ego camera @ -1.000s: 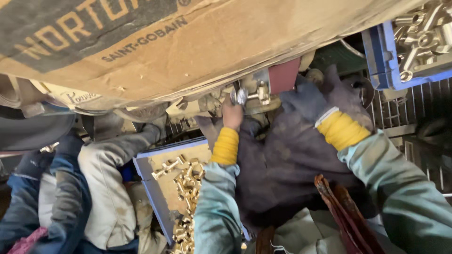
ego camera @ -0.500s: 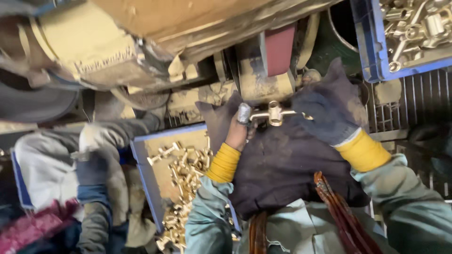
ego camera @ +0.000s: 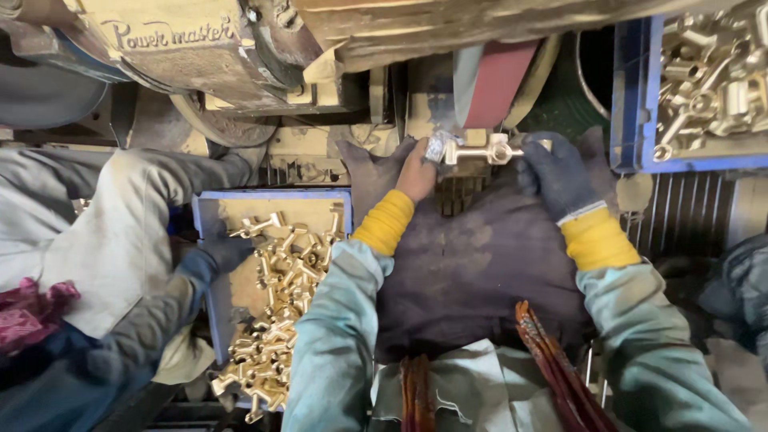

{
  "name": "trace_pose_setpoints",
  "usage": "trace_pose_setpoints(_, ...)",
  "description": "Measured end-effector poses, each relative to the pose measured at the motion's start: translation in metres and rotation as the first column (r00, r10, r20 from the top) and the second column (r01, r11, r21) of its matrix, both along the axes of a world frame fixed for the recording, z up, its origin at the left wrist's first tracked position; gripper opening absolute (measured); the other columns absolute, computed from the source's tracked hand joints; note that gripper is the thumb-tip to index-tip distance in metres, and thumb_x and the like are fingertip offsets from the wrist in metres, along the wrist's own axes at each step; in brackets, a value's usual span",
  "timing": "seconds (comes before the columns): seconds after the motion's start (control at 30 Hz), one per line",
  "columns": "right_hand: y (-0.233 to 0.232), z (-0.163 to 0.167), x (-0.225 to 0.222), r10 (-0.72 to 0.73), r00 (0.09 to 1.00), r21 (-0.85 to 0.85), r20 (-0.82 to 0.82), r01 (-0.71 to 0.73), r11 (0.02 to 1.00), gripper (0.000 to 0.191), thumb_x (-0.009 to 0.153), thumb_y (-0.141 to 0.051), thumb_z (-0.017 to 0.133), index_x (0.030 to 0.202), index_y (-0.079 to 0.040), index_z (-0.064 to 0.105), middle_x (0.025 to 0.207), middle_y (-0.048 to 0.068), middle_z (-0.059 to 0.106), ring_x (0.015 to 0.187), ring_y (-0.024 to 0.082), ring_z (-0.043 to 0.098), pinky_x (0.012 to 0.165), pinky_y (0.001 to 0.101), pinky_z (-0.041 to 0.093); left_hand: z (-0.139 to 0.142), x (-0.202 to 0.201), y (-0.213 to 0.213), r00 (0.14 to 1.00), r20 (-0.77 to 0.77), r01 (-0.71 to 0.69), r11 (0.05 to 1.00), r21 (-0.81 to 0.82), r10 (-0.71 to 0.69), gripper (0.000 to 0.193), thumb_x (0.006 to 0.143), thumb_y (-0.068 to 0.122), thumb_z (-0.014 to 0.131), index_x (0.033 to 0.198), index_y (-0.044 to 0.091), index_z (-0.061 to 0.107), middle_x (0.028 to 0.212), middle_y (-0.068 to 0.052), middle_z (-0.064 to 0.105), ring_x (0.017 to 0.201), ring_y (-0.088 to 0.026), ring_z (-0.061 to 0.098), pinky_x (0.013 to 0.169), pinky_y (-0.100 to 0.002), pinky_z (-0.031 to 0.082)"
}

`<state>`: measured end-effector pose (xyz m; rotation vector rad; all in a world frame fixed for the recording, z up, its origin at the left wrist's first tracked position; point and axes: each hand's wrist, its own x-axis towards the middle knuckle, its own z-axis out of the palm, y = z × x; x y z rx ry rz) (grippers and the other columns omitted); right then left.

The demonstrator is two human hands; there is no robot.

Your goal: The person repeatedly picks up brass-colored metal parts from a blue bin and presses them against a moving belt sander to smooth or polish their surfaces. Finished parts are placed into a second blue bin to the right.

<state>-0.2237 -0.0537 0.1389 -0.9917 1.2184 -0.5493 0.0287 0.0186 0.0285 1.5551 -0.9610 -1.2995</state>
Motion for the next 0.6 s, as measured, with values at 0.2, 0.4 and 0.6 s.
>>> trace_pose_setpoints(0.2, -0.027, -0.013, 0.008, -0.015, 0.998, -0.060, 0.056, 0.019, 0.998, 0.024, 0.101, -0.017, 0.058, 0.120, -0.009, 0.048, 0.079, 0.003, 0.058, 0.060, 0.011, 0.054, 0.051, 0.0256, 0.044, -0.014, -0.015, -0.028, 0.976, 0.155, -0.137, 0.983, -0.118, 0.155, 0.049, 0.086, -0.003, 0.046, 0.134, 0.003, 0.052, 0.109, -0.025, 0.070, 0.103, -0.040, 0.069, 0.091, -0.039, 0.052)
trace_pose_setpoints(0.4, -0.011, -0.017, 0.002, 0.004, 0.992, -0.352, 0.125, 0.040, 0.935, 0.032, 0.099, -0.006, 0.058, 0.126, -0.007, 0.041, 0.094, 0.003, 0.057, 0.067, 0.012, 0.056, 0.058, 0.0264, 0.047, -0.006, -0.025, -0.016, 0.962, 0.192, -0.138, 0.953, -0.270, 0.194, 0.040, 0.093, -0.001, 0.052, 0.132, 0.006, 0.050, 0.110, -0.027, 0.071, 0.106, -0.045, 0.067, 0.089, -0.042, 0.053)
trace_pose_setpoints(0.6, -0.028, -0.013, 0.014, -0.024, 0.996, -0.125, -0.084, 0.013, 0.992, 0.024, 0.100, -0.020, 0.057, 0.120, -0.008, 0.051, 0.079, 0.002, 0.059, 0.060, 0.010, 0.053, 0.051, 0.0245, 0.043, -0.021, -0.033, -0.029, 0.965, 0.028, -0.256, 0.959, -0.124, 0.261, 0.045, 0.089, -0.002, 0.047, 0.134, 0.002, 0.049, 0.113, -0.021, 0.070, 0.096, -0.032, 0.074, 0.083, -0.041, 0.059)
